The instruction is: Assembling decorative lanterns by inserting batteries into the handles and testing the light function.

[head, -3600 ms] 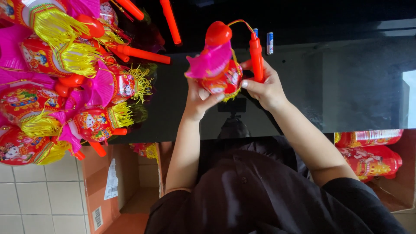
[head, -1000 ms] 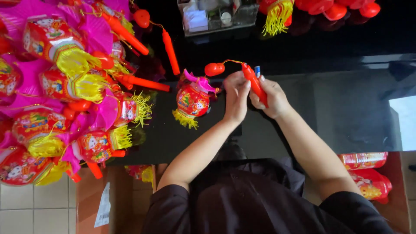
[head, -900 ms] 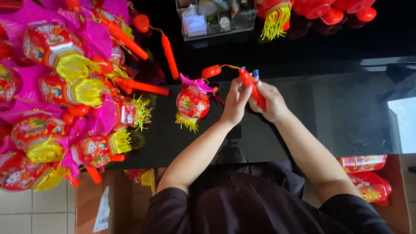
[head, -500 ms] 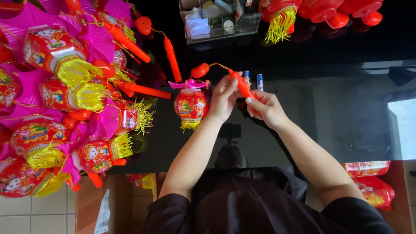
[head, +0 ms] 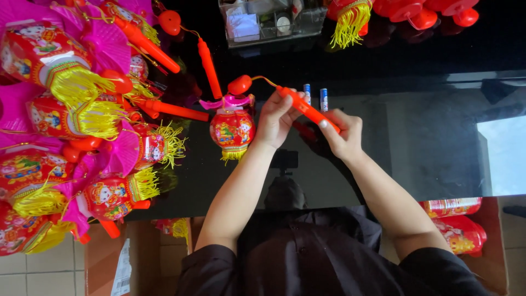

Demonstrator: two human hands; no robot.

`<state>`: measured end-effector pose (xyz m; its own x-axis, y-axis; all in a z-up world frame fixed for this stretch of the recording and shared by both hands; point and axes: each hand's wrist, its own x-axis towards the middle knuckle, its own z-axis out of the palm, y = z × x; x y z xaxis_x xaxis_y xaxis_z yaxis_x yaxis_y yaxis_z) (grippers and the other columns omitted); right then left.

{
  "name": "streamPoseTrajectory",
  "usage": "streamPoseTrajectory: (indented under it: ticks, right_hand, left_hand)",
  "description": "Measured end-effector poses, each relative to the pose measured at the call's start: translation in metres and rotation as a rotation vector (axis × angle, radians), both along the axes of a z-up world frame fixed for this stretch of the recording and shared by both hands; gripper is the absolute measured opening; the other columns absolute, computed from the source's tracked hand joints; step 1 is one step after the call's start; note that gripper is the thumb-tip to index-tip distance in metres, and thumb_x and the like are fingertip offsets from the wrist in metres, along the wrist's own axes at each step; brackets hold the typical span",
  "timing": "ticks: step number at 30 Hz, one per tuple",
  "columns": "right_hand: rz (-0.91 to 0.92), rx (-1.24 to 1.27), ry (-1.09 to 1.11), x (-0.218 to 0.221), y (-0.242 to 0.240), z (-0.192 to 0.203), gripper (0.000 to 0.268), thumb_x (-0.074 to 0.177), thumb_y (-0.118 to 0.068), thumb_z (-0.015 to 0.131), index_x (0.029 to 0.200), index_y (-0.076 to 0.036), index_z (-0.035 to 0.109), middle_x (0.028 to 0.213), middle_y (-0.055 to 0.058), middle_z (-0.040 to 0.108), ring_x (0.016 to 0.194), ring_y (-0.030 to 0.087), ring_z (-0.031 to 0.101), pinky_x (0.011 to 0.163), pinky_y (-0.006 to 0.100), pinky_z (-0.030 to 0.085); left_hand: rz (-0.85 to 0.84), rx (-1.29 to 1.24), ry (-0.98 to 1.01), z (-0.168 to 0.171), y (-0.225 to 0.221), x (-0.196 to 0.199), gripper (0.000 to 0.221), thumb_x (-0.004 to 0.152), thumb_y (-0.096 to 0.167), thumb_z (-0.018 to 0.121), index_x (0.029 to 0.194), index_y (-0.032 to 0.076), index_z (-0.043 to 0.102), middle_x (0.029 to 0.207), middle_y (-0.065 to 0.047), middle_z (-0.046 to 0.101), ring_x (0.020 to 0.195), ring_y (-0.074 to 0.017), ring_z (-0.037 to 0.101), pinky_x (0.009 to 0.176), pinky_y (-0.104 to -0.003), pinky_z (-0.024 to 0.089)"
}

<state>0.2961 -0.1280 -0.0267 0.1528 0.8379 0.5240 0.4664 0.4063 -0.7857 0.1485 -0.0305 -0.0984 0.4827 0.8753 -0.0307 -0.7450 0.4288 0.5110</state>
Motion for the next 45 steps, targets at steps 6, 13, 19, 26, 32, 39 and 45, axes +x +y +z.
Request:
streamPoseTrajectory:
  ticks: [6,13,19,26,32,39,45]
  right_hand:
    - [0.062,-0.159,0.266,-0.001,-0.003,-0.022,0.038,0.100,-0.016,0.068,0.064,-0.006,0.066,0.043,0.001,0.043,0.041,0.006,0.036,0.039,0.023,0.030]
    - [-0.090,0.267,-0.173,0.000,0.003,-0.019,0.030,0.094,-0.021,0.083,0.085,0.003,0.067,0.057,0.012,0.048,0.044,0.030,0.050,0.043,0.036,0.041]
    - [0.055,0.294,-0.145,0.009,0.001,-0.044,0.039,0.101,-0.033,0.066,0.077,-0.004,0.062,0.059,0.007,0.046,0.045,0.029,0.047,0.045,0.038,0.038]
    - [0.012,0.296,-0.176,0.010,0.001,-0.045,0.030,0.103,-0.023,0.063,0.082,-0.002,0.062,0.060,0.010,0.052,0.045,0.029,0.048,0.044,0.037,0.040]
    - [0.063,0.281,-0.034,-0.006,-0.001,-0.004,0.027,0.101,-0.013,0.065,0.113,0.011,0.061,0.072,0.016,0.060,0.052,0.024,0.056,0.050,0.035,0.044]
    - [0.013,0.413,-0.250,0.002,0.005,-0.034,0.021,0.091,-0.002,0.079,0.100,0.010,0.065,0.086,0.022,0.073,0.052,0.035,0.064,0.043,0.041,0.047]
    - [0.093,0.536,-0.246,-0.001,0.002,-0.022,0.032,0.092,-0.015,0.078,0.108,0.006,0.061,0.092,0.022,0.073,0.049,0.030,0.056,0.040,0.040,0.044]
  left_hand:
    - [0.005,-0.046,-0.030,-0.007,0.008,-0.006,0.030,0.097,0.020,0.077,0.120,0.003,0.066,0.118,-0.023,0.072,0.111,-0.0372,0.071,0.092,-0.045,0.063]
    - [-0.026,-0.067,-0.026,-0.005,0.012,-0.010,0.032,0.096,0.022,0.077,0.120,0.004,0.066,0.119,-0.023,0.071,0.110,-0.0380,0.071,0.086,-0.043,0.066]
    - [-0.042,-0.092,-0.043,-0.008,0.006,-0.010,0.033,0.096,0.022,0.077,0.120,0.002,0.066,0.116,-0.024,0.072,0.106,-0.0378,0.073,0.081,-0.042,0.068]
    - [-0.017,-0.064,-0.059,-0.008,0.012,-0.012,0.032,0.097,0.019,0.076,0.121,0.001,0.065,0.118,-0.025,0.071,0.111,-0.0411,0.069,0.084,-0.046,0.067]
    - [-0.003,-0.082,-0.085,-0.006,0.013,-0.012,0.033,0.098,0.019,0.075,0.124,0.001,0.065,0.119,-0.024,0.071,0.114,-0.0398,0.069,0.087,-0.046,0.067]
    - [-0.030,-0.083,-0.036,-0.002,0.012,-0.013,0.030,0.096,0.019,0.076,0.120,0.003,0.067,0.118,-0.023,0.071,0.111,-0.0370,0.071,0.087,-0.044,0.067]
    - [-0.067,-0.118,-0.035,-0.005,0.010,-0.011,0.032,0.096,0.019,0.077,0.120,0.000,0.065,0.115,-0.023,0.072,0.107,-0.0361,0.073,0.084,-0.044,0.067]
